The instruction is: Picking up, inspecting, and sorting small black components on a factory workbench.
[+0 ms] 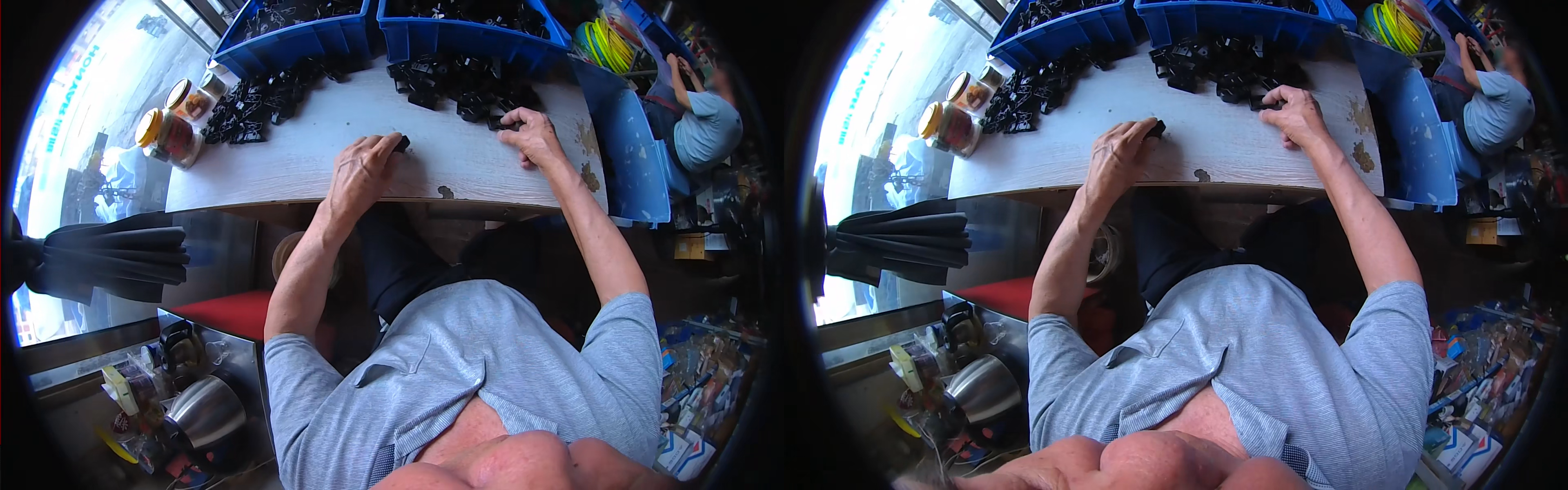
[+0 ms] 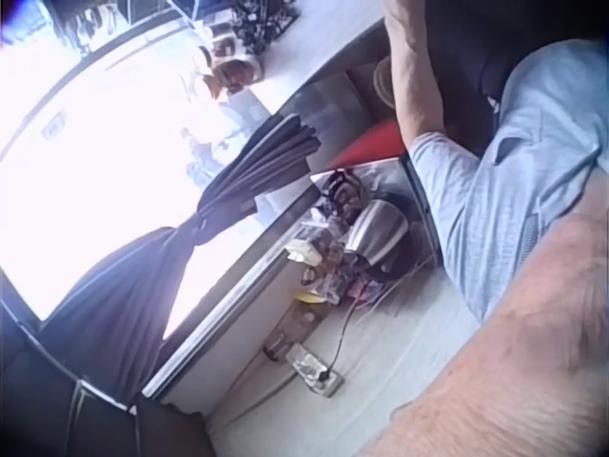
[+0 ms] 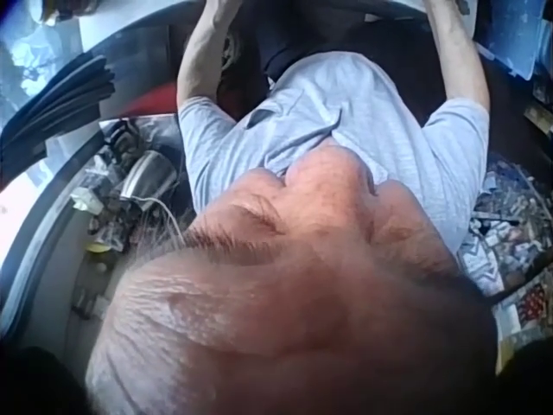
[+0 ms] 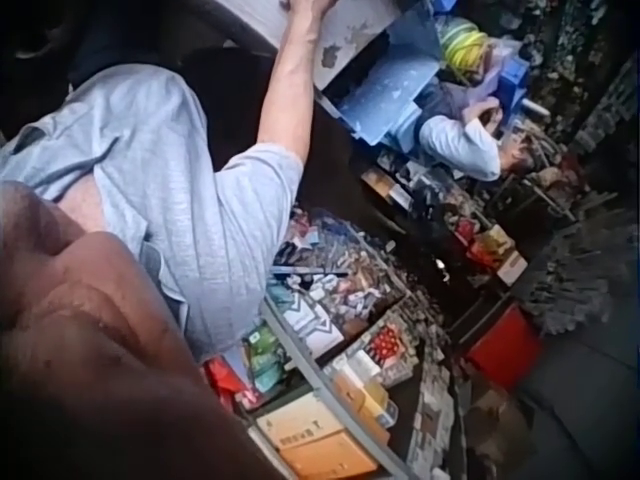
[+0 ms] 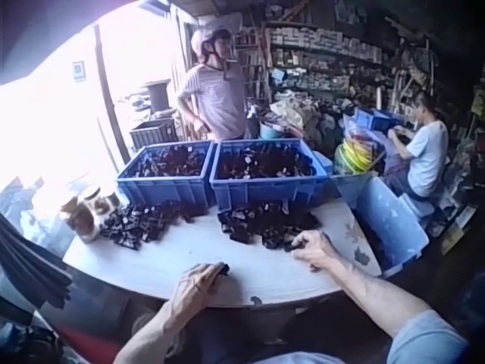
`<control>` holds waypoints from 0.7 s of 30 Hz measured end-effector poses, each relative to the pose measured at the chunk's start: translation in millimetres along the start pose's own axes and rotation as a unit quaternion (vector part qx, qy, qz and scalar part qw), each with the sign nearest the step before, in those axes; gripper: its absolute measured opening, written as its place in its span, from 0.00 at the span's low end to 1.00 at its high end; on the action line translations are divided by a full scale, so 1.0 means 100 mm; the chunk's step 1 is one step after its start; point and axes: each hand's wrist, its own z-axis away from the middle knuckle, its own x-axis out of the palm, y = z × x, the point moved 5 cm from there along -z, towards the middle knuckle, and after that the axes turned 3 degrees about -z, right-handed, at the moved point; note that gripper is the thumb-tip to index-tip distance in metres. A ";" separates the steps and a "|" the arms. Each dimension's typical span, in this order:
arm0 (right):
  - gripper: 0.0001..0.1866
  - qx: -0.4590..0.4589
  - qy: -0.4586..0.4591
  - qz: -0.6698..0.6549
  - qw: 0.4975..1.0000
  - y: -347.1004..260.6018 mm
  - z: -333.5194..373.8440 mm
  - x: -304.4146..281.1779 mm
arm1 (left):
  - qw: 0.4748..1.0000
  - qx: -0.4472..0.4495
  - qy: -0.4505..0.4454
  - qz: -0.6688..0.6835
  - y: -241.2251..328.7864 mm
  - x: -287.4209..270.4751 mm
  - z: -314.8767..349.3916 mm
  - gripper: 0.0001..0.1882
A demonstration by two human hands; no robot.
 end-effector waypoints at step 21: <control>0.19 -0.002 -0.002 -0.036 0.999 -0.03 0.09 0.02 | 0.966 -0.037 0.118 0.229 0.51 0.30 -0.34 0.14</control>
